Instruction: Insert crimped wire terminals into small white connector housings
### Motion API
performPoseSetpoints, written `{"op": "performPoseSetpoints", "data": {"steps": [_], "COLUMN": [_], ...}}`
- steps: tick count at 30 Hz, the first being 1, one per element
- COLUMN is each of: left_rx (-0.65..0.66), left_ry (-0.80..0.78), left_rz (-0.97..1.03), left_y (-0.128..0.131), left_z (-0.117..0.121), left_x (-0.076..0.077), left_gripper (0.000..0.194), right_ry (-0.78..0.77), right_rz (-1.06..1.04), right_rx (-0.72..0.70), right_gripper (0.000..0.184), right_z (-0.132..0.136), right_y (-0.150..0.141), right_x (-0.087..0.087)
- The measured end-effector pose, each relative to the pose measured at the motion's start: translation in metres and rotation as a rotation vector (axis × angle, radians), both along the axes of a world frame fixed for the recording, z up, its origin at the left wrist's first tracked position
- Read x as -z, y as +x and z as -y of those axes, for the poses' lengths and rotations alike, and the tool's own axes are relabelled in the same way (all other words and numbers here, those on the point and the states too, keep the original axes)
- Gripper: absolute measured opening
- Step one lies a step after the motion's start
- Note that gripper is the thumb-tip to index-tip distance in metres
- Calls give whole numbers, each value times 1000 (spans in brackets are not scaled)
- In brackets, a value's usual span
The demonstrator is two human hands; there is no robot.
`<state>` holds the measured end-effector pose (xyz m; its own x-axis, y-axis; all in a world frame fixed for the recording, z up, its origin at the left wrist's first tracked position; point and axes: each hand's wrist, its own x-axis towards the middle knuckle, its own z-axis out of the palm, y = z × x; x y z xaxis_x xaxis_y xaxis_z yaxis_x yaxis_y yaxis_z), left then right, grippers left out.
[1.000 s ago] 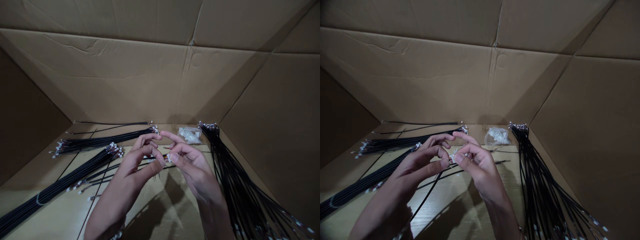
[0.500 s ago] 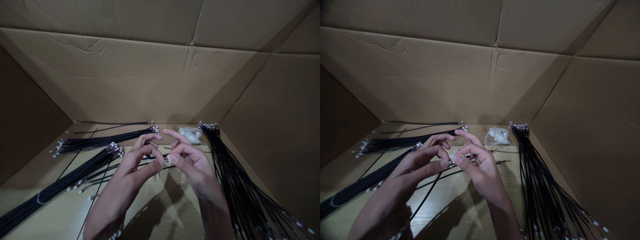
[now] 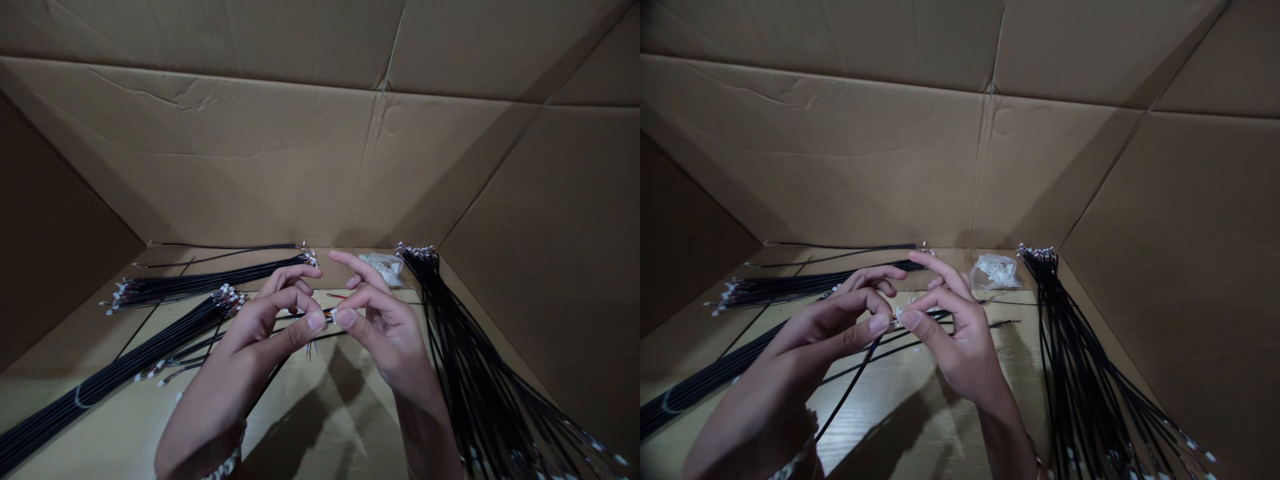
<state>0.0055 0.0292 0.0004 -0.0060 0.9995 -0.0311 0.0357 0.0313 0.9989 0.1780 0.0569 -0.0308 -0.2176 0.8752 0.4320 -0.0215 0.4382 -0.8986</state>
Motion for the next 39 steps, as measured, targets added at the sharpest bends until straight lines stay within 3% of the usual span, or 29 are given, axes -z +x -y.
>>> {"op": "performPoseSetpoints", "data": {"steps": [11,23,29,32,39], "left_rx": [3,-8,-28,-9,-138], "left_ry": [62,192,290,432,722], "left_rz": [15,-74,-160,-306,-648], "left_y": [2,4,6,3,2], "left_z": [0,0,2,0,8], "left_x": [1,1,2,5,12], "left_gripper": [12,20,18,13,9], "right_ry": [30,137,-25,-115,-284], "right_rz": [15,84,3,-26,-140], "right_rx": [19,178,118,107,34], "right_gripper": [21,21,24,25,22], "right_z": [2,9,10,10,12], "right_y": [1,-9,-6,-5,-3], "right_x": [-2,-3,-6,-7,-5]}}
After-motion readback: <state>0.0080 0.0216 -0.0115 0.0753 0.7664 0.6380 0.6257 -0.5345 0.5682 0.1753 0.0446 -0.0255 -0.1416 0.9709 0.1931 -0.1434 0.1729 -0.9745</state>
